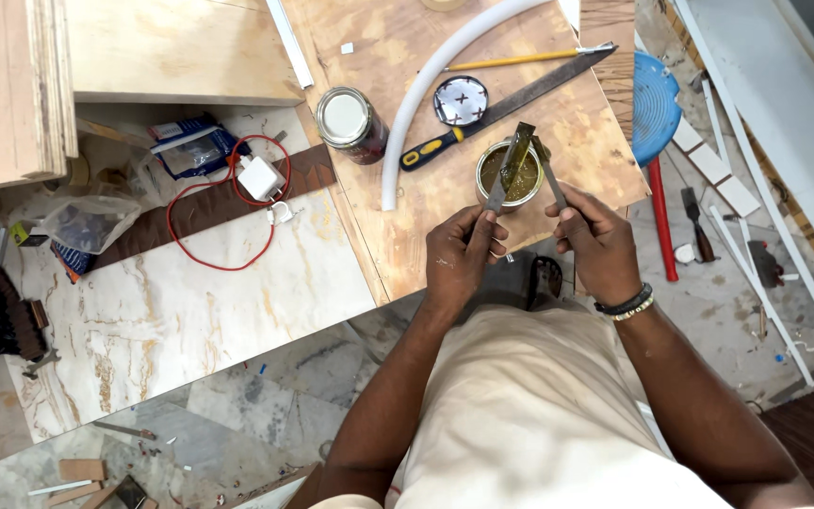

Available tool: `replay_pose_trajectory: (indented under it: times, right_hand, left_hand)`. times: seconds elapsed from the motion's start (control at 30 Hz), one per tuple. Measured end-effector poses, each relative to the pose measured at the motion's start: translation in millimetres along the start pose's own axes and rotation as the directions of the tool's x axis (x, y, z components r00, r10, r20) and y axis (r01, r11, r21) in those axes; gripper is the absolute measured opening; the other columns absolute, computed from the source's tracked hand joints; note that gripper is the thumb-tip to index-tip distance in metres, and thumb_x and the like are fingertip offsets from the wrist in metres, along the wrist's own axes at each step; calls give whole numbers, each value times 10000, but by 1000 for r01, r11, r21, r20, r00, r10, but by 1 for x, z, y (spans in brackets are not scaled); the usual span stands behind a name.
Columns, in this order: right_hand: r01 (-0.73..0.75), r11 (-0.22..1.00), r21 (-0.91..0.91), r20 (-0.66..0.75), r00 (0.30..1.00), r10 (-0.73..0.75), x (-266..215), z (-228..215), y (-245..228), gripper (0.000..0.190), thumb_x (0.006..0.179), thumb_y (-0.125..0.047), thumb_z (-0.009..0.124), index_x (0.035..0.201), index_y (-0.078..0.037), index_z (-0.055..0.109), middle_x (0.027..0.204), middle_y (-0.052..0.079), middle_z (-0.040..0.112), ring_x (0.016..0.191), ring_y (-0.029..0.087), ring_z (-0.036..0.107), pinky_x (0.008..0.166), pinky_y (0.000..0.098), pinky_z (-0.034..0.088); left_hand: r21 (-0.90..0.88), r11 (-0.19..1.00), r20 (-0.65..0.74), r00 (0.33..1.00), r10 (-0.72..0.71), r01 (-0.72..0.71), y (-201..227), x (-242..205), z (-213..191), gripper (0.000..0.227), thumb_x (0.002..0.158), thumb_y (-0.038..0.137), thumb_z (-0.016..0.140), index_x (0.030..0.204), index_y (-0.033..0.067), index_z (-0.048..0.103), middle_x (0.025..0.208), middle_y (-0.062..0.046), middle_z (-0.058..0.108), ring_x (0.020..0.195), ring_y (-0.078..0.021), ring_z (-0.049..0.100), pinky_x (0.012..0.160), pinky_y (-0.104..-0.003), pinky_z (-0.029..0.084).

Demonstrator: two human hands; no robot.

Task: The person paints a long, thin strip of dark wood with a yellowish substance using a small brush. They hold the strip vertically in one hand and apply the coating with the other, repeatedly dipping the brush into a can on the workbench.

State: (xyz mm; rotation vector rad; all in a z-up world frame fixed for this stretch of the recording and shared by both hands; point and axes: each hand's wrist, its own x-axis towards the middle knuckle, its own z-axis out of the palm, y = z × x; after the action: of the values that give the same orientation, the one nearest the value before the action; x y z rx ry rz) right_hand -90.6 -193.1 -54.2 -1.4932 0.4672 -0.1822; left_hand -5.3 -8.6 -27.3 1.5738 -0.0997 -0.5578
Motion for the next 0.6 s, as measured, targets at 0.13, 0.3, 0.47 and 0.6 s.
replay_pose_trajectory:
  times: [0.13,0.3,0.47,0.6]
  right_hand:
    - [27,995,-96,28,999,-24,0,-3,0,369,1065,-116,548,1419,-28,600,1096,47,693,794,47,573,647,217,519]
    - [33,986,-166,112,994,-14,-7,-4,-5,359,1068,-118,535,1409,-44,618,1069,22,685,762,43,554,634,208,506]
    - [136,884,-446,70,991,-117,-8,-15,-24,346,1032,-113,606,1373,-94,662,1070,80,681,761,118,573,685,275,500]
    - [356,483,-800,142,894,-424,-8,-21,-37,368,974,-109,680,1337,-139,729,1091,120,690,993,254,641,859,370,534]
  left_hand:
    - [-13,1000,-11,1000,-1,1,-5,2,0,274,1052,185,582,1163,-25,717,813,-48,711,643,-65,656,547,-219,536]
    - [-9,1000,-40,999,1,-1,-6,5,-4,269,1052,185,581,1150,-23,721,801,-45,706,615,-62,636,525,-218,521]
    - [-14,1000,-59,998,6,-7,-9,4,-11,265,1053,190,581,1151,-12,721,800,-43,709,617,-54,640,522,-217,526]
    - [-23,1000,-55,999,-3,2,-14,2,-11,266,1053,191,587,1152,-15,724,792,-47,712,616,-57,640,524,-216,523]
